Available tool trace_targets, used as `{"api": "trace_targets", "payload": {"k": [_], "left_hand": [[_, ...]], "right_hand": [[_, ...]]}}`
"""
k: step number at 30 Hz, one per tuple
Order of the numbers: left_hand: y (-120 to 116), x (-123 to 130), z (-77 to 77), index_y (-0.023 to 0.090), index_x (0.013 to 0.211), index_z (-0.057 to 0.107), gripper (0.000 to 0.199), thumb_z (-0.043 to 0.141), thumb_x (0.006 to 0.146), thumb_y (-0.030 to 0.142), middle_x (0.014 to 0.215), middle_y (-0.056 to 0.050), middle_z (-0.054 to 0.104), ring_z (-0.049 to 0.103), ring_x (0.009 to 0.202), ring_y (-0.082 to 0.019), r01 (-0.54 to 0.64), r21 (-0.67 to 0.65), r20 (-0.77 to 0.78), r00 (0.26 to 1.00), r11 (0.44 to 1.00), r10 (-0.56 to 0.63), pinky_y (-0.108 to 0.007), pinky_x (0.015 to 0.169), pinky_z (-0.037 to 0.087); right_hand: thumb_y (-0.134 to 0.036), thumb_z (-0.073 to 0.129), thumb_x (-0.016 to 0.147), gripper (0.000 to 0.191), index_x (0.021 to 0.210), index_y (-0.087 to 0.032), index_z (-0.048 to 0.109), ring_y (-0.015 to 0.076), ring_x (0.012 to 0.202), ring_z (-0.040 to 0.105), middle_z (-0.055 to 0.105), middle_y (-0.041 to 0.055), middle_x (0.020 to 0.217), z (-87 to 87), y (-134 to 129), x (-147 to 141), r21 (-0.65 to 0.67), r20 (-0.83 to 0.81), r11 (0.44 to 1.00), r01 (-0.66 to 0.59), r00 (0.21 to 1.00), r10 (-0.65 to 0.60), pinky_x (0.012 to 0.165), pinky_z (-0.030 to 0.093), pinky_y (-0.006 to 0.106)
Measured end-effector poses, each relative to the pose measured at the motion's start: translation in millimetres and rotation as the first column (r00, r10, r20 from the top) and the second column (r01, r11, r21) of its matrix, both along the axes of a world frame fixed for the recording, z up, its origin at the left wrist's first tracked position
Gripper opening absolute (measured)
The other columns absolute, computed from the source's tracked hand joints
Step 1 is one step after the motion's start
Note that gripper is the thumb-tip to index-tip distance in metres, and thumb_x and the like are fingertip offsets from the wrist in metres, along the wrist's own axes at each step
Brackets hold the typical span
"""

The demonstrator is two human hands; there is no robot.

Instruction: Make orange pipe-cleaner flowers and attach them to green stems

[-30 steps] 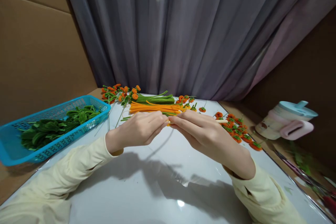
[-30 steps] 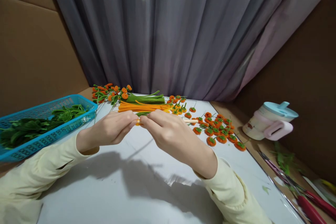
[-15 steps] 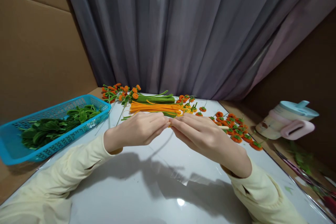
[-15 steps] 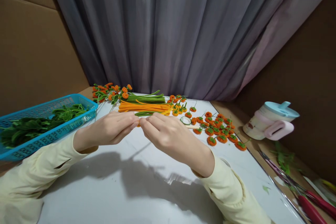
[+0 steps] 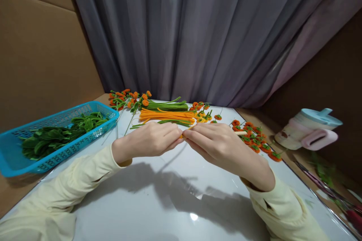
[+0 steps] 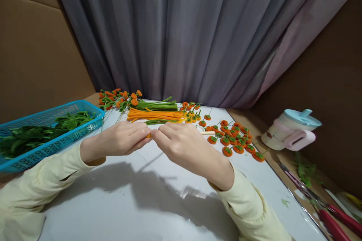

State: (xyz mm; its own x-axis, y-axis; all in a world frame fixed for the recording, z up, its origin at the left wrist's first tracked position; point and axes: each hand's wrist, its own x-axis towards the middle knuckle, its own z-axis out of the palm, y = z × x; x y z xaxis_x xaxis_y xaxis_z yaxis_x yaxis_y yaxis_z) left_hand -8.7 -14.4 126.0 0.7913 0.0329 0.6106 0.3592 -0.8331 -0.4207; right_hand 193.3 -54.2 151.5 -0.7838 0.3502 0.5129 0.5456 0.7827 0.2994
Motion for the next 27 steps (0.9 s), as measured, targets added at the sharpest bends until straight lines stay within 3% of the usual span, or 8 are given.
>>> {"api": "trace_targets", "payload": {"k": [4,8,10,12,17,23,27], "left_hand": [[2,-2,-0.6,0.017,0.071,0.043,0.024,0.034,0.094,0.018,0.057,0.002,0.049,0.043,0.05,-0.011,0.007,-0.002,0.029,1.0,1.0,-0.007,-0.025,0.047,0.032],[2,-3,1.2,0.016,0.077,0.045,0.023,0.031,0.095,0.019,0.062,0.0,0.053,0.051,0.057,-0.011,0.035,-0.126,0.162,0.987,0.991,-0.014,-0.023,0.056,0.04],[1,-4,3.3,0.016,0.079,0.047,0.023,0.031,0.095,0.02,0.064,0.0,0.054,0.051,0.057,-0.01,0.04,-0.19,0.25,0.968,0.981,0.009,-0.021,0.056,0.042],[-1,-3,5.7,0.016,0.081,0.048,0.022,0.032,0.095,0.021,0.065,0.001,0.054,0.051,0.055,-0.009,0.043,-0.24,0.33,0.943,0.97,0.04,-0.019,0.054,0.042],[-1,-2,9.0,0.016,0.083,0.049,0.02,0.034,0.095,0.02,0.067,0.0,0.056,0.053,0.058,-0.008,0.033,-0.286,0.395,0.915,0.958,0.086,-0.018,0.055,0.042],[-2,-2,10.4,0.016,0.081,0.049,0.021,0.034,0.095,0.02,0.066,0.0,0.056,0.052,0.055,-0.008,0.002,-0.255,0.379,0.92,0.967,0.098,-0.018,0.053,0.041],[-2,-3,11.8,0.017,0.081,0.049,0.022,0.033,0.095,0.02,0.064,0.001,0.057,0.053,0.055,-0.008,-0.058,-0.123,0.359,0.928,0.991,0.099,-0.019,0.052,0.042]], "right_hand": [[-0.012,0.043,0.091,0.017,0.083,-0.014,0.058,0.0137,0.066,0.053,0.06,0.0034,0.068,1.5,1,-3,0.091,-0.066,0.996,0.0,0.998,0.006,0.06,0.036,0.028],[-0.015,0.051,0.088,0.011,0.094,-0.018,0.059,0.0204,0.093,0.057,0.066,0.0069,0.093,-2.0,-3,-4,0.362,-0.179,0.932,0.026,0.983,0.042,0.075,0.04,0.034],[-0.016,0.053,0.086,0.012,0.094,-0.023,0.059,0.019,0.088,0.059,0.066,0.0037,0.089,-6.9,-4,-5,0.481,-0.194,0.877,0.001,0.975,0.106,0.073,0.04,0.034],[-0.016,0.055,0.085,0.012,0.093,-0.024,0.06,0.0179,0.082,0.06,0.066,0.0024,0.083,-13.0,-2,-7,0.503,-0.237,0.864,-0.009,0.96,0.148,0.07,0.041,0.034],[-0.023,0.056,0.085,0.02,0.104,-0.017,0.056,0.0216,0.094,0.058,0.065,0.0085,0.093,-27.8,15,-18,0.176,-0.467,0.982,0.067,0.884,0.023,0.078,0.045,0.037],[-0.021,0.05,0.088,0.015,0.1,-0.015,0.056,0.025,0.103,0.052,0.053,0.0154,0.107,-27.3,18,-18,-0.007,-0.516,0.993,0.117,0.85,-0.104,0.08,0.047,0.04],[-0.021,0.049,0.089,0.011,0.099,-0.016,0.052,0.0217,0.091,0.057,0.06,0.0108,0.094,-25.1,16,-16,-0.105,-0.479,0.994,0.001,0.876,-0.051,0.078,0.047,0.036]]}}
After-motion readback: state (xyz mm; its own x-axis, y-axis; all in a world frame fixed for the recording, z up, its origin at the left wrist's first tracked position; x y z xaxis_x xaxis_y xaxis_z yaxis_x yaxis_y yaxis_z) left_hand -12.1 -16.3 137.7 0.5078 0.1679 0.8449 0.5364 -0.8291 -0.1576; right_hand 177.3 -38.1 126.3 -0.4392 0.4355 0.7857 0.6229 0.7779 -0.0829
